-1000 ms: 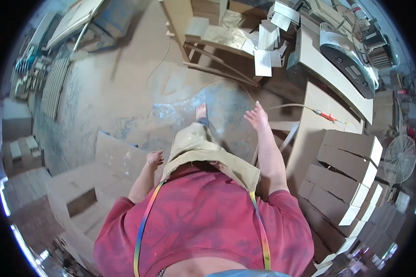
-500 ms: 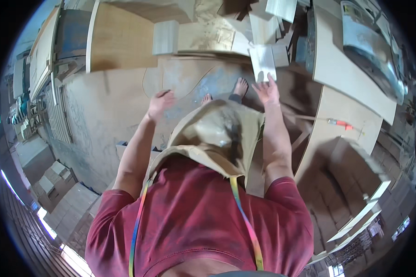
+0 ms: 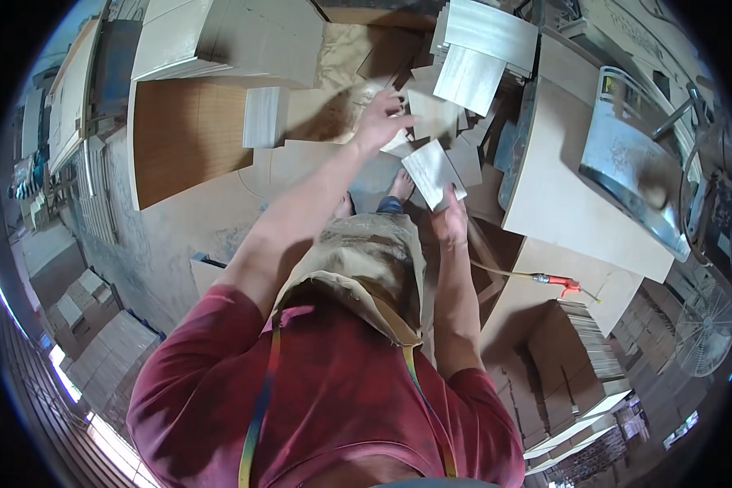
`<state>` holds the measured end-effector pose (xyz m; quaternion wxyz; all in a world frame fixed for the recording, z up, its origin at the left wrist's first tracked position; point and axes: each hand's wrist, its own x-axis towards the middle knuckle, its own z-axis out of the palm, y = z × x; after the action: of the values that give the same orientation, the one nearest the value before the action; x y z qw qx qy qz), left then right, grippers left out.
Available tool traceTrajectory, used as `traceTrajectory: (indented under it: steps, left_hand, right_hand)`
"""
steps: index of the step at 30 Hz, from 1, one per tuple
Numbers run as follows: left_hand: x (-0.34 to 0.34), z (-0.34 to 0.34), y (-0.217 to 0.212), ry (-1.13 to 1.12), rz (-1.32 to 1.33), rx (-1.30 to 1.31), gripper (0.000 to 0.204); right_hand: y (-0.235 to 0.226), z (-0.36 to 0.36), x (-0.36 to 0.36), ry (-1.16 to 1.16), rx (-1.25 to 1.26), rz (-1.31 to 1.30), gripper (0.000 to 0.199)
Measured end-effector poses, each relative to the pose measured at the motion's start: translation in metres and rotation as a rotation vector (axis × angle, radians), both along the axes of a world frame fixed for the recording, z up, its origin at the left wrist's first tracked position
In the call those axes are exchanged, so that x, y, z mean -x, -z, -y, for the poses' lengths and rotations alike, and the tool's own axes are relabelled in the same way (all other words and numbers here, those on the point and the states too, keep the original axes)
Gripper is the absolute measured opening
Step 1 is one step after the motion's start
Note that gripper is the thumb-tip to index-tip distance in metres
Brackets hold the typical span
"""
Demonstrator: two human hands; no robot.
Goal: Sorting, processing, and stacking wooden blocks on a production floor using a woodworking machine.
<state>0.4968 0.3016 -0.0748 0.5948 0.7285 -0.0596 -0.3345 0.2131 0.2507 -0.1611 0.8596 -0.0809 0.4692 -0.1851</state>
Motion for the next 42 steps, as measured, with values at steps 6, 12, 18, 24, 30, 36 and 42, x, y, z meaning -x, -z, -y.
traceTrajectory:
  steps: [6,12,18,24,30,36,42]
  left_hand:
    - [-0.011,0.038,-0.005,0.015,-0.354,0.092,0.045]
    - [-0.008,-0.005,0.006,-0.099,-0.444,0.173,0.041]
    - [0.025,-0.083,0.029,-0.367,-0.841,0.271,0.034]
    - [0.058,-0.034,0.053,-0.262,-0.955,0.311,0.054]
    - [0.048,-0.031,0.049,-0.185,-1.033,-0.055,0.081]
    - [0.077,-0.008,0.057,-0.1,-1.055,0.131,0.096]
    - [0.091,0.006,0.053,-0.262,-0.968,0.145,0.09]
  right_hand:
    - [-0.04,-0.006,0.033,-0.005,0.051,0.005,0.028]
    - [-0.057,-0.017,0.053,-0.029,0.069,-0.041,0.032]
    - [-0.107,-0.007,0.019,0.053,0.056,-0.022,0.041]
    - [-0.09,0.033,-0.051,0.062,0.206,-0.011,0.047]
    - [-0.064,0.094,-0.062,-0.629,1.252,-0.893,0.052]
    - [-0.03,0.174,-0.101,-0.373,1.281,-0.901,0.059]
    - [-0.024,0.176,-0.116,-0.457,1.107,-0.89,0.045]
